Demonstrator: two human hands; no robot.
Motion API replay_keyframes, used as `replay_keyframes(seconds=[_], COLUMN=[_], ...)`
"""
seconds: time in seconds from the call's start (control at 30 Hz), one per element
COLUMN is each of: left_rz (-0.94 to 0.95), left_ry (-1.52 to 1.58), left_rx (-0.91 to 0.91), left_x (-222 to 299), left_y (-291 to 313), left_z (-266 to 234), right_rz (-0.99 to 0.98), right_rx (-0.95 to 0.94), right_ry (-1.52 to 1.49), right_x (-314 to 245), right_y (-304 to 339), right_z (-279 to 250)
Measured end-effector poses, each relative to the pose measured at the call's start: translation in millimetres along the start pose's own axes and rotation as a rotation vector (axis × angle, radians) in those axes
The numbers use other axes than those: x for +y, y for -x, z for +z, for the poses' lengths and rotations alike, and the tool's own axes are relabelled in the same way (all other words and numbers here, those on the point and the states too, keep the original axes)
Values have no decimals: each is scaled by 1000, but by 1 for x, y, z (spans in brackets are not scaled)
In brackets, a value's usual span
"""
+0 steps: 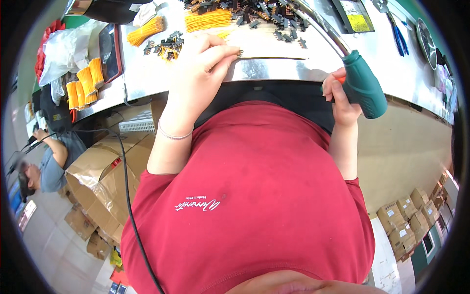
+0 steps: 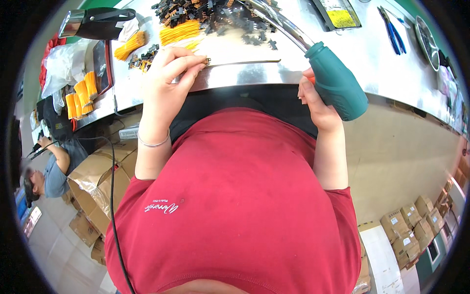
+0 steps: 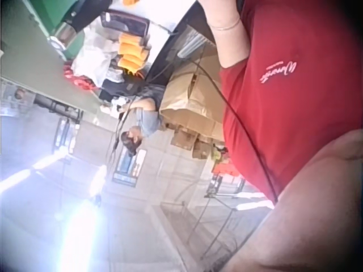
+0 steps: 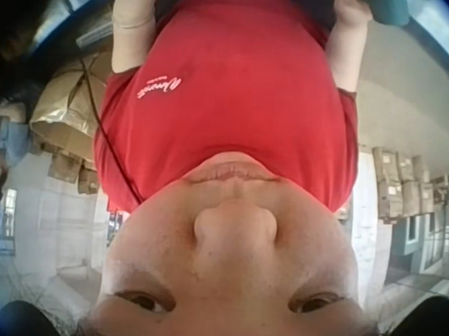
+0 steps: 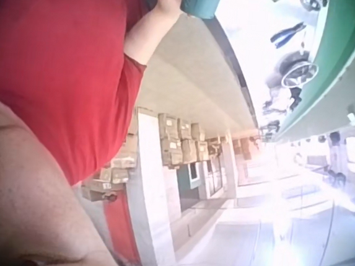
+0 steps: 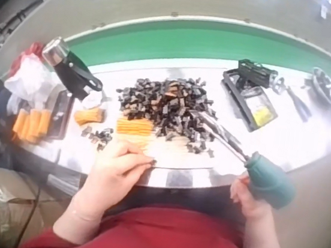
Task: Assembling electronic components by inserting yellow wires into connectors and securing them with a handheld tool.
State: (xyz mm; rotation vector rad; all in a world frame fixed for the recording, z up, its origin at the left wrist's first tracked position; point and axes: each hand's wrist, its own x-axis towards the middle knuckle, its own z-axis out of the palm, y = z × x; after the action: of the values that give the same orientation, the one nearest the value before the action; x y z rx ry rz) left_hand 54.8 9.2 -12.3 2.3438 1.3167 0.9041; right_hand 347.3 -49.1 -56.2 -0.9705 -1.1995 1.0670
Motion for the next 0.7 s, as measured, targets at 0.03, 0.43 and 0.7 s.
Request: replay_keyframes(seconds=[0.03, 0.43, 0.7], left_rz=[-6, 5, -6], left_ry=[1, 68, -220], left_rx=[0, 0, 59], left_x=[0, -1, -21], left_y=[1, 0, -10], left_z=[0, 0, -11], right_rz=[7, 36, 19], right_rx=[3, 33, 26], right_ry=[-6, 70, 5], right_x=[0, -4, -4], right_y=[0, 0, 0], right_z=[0, 6, 7])
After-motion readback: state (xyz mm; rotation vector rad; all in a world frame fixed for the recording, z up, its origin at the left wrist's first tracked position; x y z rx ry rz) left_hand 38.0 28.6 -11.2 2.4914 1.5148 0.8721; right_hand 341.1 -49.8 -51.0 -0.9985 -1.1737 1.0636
